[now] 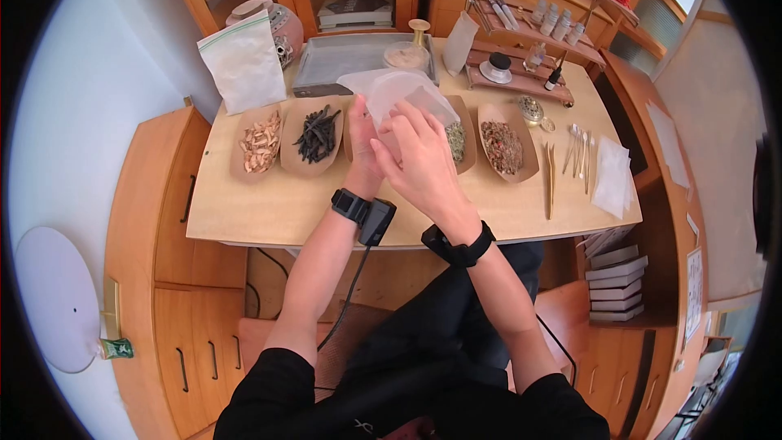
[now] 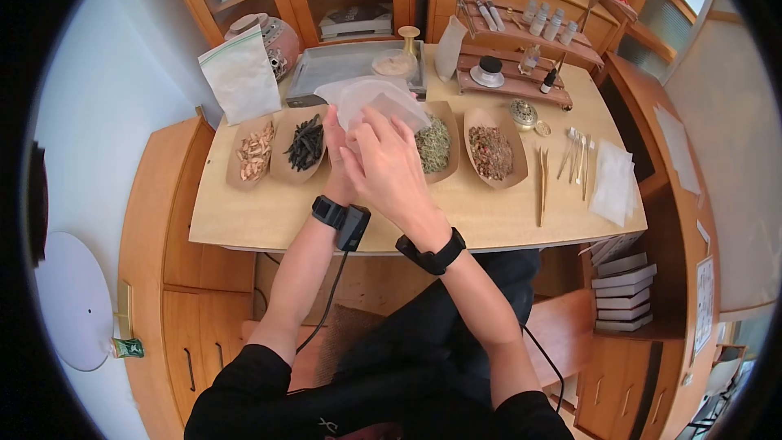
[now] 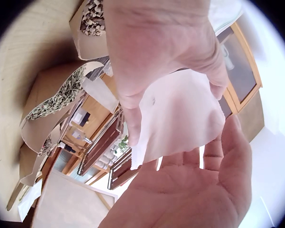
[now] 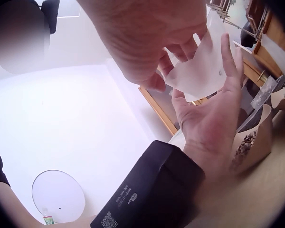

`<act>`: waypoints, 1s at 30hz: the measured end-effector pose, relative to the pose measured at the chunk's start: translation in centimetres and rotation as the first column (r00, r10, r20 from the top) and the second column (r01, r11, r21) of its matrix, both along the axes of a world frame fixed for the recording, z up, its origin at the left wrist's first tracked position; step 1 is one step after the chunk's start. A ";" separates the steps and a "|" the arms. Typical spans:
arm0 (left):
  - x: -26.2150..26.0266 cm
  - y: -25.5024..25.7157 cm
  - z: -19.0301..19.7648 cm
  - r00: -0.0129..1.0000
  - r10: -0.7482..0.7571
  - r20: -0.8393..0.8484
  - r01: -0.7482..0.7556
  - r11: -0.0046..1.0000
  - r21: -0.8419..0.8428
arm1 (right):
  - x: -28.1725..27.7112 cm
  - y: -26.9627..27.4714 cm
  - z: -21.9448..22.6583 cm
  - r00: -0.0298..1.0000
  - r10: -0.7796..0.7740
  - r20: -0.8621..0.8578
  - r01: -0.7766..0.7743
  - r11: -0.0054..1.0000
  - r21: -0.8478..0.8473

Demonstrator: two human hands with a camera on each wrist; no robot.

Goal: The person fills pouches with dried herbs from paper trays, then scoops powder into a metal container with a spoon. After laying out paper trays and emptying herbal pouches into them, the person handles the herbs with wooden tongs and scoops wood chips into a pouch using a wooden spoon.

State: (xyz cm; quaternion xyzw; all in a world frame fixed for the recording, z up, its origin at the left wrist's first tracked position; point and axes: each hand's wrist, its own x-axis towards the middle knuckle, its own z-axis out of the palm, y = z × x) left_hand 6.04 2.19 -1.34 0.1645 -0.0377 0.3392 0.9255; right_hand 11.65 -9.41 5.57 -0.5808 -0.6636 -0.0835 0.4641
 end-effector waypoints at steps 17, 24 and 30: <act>-1.6 2.1 1.3 0.969 0.190 0.157 -0.190 0.982 -0.015 | 9.8 -10.6 -2.0 0.969 -0.237 -0.070 0.236 0.971 -0.027; -1.4 1.6 1.8 0.960 0.227 0.165 -0.232 0.973 0.014 | 16.1 -16.2 -4.6 0.877 -0.472 -0.088 0.456 0.876 -0.155; -1.2 1.5 1.5 0.963 0.199 0.179 -0.202 0.979 -0.004 | 16.0 -17.0 -5.3 0.851 -0.521 -0.071 0.491 0.835 -0.249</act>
